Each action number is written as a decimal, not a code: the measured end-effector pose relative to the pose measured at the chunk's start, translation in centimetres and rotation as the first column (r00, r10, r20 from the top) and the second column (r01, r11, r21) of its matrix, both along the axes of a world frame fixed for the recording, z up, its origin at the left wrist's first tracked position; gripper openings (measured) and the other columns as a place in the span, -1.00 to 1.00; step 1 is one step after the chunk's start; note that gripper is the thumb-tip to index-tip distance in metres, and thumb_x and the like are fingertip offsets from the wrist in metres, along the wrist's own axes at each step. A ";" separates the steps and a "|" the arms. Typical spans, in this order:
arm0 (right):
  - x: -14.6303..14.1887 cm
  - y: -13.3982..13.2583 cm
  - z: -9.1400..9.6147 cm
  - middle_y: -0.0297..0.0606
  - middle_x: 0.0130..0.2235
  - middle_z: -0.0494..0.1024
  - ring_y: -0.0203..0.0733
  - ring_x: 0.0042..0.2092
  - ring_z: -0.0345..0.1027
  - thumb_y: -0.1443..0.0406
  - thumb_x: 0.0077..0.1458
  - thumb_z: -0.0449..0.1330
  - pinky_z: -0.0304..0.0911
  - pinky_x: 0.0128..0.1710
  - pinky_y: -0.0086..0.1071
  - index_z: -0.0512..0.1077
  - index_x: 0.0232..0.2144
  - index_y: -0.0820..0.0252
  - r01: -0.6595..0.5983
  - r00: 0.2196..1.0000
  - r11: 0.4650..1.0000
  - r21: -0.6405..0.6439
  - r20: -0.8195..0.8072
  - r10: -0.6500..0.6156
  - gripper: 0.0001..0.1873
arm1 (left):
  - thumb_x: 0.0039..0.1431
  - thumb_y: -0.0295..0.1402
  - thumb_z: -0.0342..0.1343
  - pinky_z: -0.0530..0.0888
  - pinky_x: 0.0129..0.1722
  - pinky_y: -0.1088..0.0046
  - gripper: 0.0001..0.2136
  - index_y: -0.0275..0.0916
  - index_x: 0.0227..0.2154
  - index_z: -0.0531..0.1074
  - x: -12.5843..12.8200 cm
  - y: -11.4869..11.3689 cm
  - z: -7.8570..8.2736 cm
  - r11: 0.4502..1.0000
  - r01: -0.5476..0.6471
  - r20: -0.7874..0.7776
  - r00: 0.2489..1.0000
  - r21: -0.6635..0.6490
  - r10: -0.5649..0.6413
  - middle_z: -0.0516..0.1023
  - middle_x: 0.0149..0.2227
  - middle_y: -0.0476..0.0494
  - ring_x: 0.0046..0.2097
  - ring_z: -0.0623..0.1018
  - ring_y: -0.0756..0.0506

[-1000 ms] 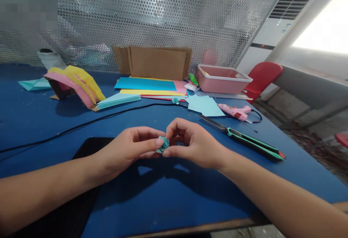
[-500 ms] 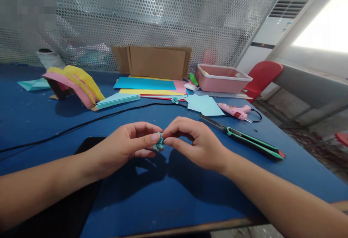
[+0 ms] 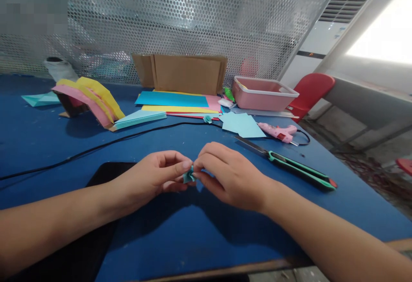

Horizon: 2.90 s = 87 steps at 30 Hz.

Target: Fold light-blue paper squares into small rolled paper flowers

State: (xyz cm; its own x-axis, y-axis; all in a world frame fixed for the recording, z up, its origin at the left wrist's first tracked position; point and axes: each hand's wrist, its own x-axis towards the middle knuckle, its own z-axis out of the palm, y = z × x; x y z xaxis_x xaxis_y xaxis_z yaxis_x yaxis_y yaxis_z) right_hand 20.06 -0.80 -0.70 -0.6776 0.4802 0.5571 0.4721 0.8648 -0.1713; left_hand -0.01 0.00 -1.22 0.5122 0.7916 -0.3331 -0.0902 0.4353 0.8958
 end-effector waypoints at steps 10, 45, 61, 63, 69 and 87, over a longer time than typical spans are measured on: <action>-1.2 -1.1 -0.1 -0.31 -0.44 0.40 -0.30 -0.44 0.27 0.40 0.18 0.09 0.24 -0.44 -0.44 0.31 -0.42 0.18 0.182 0.962 0.953 -0.244 -0.157 -0.224 -0.88 | -0.03 -0.25 0.35 0.49 -0.27 0.47 -0.77 -0.29 -0.43 0.47 0.2 -0.3 0.9 0.990 -0.093 -0.009 0.995 0.101 0.095 0.51 -0.44 0.00 -0.37 0.53 0.02; -10.6 18.5 2.8 -0.01 0.02 0.51 -0.06 0.06 0.32 0.32 0.24 0.12 0.19 0.03 -0.29 0.47 -0.02 0.31 0.154 0.879 0.984 0.094 0.442 -0.180 -0.70 | 0.21 -0.42 0.08 0.44 -0.39 0.50 -0.88 -0.31 -0.44 0.38 -0.4 0.6 2.3 0.984 -0.143 0.014 0.989 -0.108 0.145 0.48 -0.45 -0.04 -0.49 0.47 0.07; -13.7 18.4 0.8 -0.15 0.01 0.46 -0.12 -0.07 0.43 0.24 0.26 0.14 0.39 -0.10 -0.14 0.37 0.02 0.22 0.063 0.937 0.997 0.044 0.342 -0.075 -0.70 | 0.23 -0.45 0.06 0.45 -0.40 0.54 -0.88 -0.32 -0.42 0.39 -0.1 0.3 2.7 0.987 -0.123 0.020 0.992 -0.106 0.126 0.49 -0.46 -0.06 -0.49 0.48 0.07; -13.3 18.4 0.9 -0.15 -0.03 0.49 -0.13 -0.08 0.43 0.26 0.25 0.15 0.39 -0.09 -0.16 0.42 -0.07 0.23 0.065 0.964 0.996 0.067 0.255 -0.080 -0.76 | 0.23 -0.46 0.06 0.46 -0.41 0.54 -0.89 -0.32 -0.42 0.39 0.0 0.2 2.9 0.985 -0.135 0.019 0.990 -0.107 0.138 0.49 -0.46 -0.06 -0.49 0.48 0.07; -11.4 15.4 2.1 -0.09 -0.22 0.56 -0.12 -0.11 0.40 0.39 0.28 0.05 0.27 -0.05 -0.23 0.48 -0.28 0.29 0.137 0.976 0.971 0.196 -0.192 -0.099 -0.80 | 0.33 -0.15 -0.16 0.49 -0.50 0.43 -0.61 -0.37 -0.35 0.42 -0.5 1.5 2.8 0.902 -0.273 0.173 0.923 -0.336 0.344 0.52 -0.41 -0.18 -0.51 0.52 -0.03; 0.1 5.3 -3.4 -0.19 -0.17 0.55 -0.10 -0.05 0.37 0.29 0.22 0.11 0.28 -0.05 -0.16 0.50 -0.26 0.07 0.008 0.998 0.952 0.306 -0.065 0.013 -0.85 | 0.01 -0.59 0.20 0.50 -0.46 0.60 -0.92 -0.33 -0.45 0.44 0.8 2.0 2.4 0.893 -0.447 0.145 0.881 -0.058 0.450 0.50 -0.51 0.00 -0.50 0.49 0.07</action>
State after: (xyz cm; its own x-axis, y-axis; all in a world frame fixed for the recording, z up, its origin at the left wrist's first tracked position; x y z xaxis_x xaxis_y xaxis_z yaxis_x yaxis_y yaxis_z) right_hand 20.12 4.51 -4.10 -0.6357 0.2781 0.7201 0.4665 0.8816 0.0714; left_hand 0.82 1.97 1.20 0.1494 0.9419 -0.3008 -0.4132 0.3359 0.8464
